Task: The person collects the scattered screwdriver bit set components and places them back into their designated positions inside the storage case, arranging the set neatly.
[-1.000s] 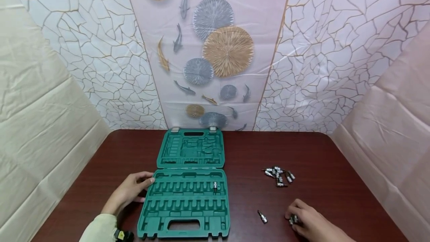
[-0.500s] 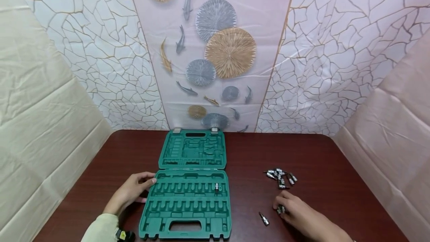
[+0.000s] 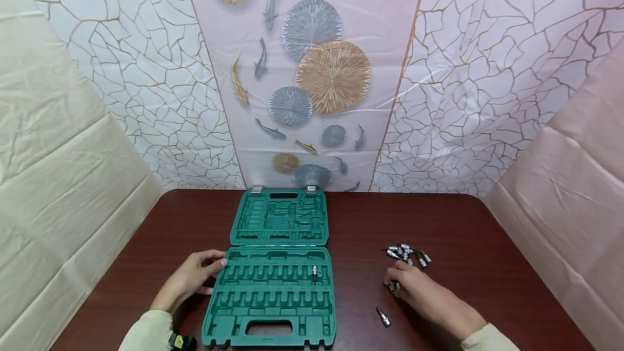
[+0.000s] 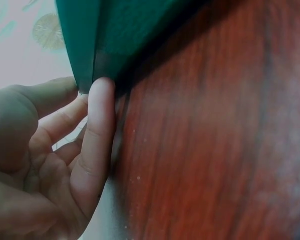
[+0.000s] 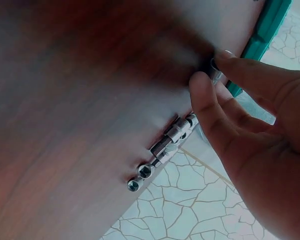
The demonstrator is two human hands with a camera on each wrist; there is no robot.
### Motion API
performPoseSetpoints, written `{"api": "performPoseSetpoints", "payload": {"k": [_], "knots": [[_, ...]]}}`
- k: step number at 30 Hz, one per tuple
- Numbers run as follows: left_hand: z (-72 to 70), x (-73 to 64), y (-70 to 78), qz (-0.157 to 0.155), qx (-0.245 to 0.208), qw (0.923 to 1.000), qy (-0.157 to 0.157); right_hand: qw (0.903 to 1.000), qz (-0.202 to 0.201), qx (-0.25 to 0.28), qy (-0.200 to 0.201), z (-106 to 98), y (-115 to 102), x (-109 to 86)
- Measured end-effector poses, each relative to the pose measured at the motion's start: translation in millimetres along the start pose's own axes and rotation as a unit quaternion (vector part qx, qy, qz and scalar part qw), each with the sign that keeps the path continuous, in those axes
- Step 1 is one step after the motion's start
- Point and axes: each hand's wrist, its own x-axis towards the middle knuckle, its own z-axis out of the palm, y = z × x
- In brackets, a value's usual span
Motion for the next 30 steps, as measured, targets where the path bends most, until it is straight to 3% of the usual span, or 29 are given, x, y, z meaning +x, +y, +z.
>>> {"api": "performPoseSetpoints", "payload": {"k": [7,8,12,19,25,30], "knots": [[1.7,1.2,-1.5,0.007,-0.001,1.0,0.001,0.9985,0.041,0.017,-0.031,-1.1,1.1,12.9],[2.0,1.2,-1.6,0.008,0.0,1.0,0.002,0.9988,0.03,0.024,-0.028,7.9,12.2,9.8],[3.5,0.8,-1.6,0.013,0.003,0.9999,0.001,0.9988,0.029,0.025,-0.029,17.8,23.6,9.1],[4.4,0.9,-1.8,0.018,0.0,0.9998,0.004,0.9929,0.096,0.009,-0.068,-7.8,-6.3,22.2],[1.8,1.1,0.6,0.015,0.002,0.9999,0.003,0.9973,0.061,-0.018,-0.037,-19.5,-19.2,19.9],[0.3,0.7,-1.6,0.016,0.009,0.9998,0.003,0.9989,0.011,0.029,-0.037,-24.2,-27.1,12.9]]}}
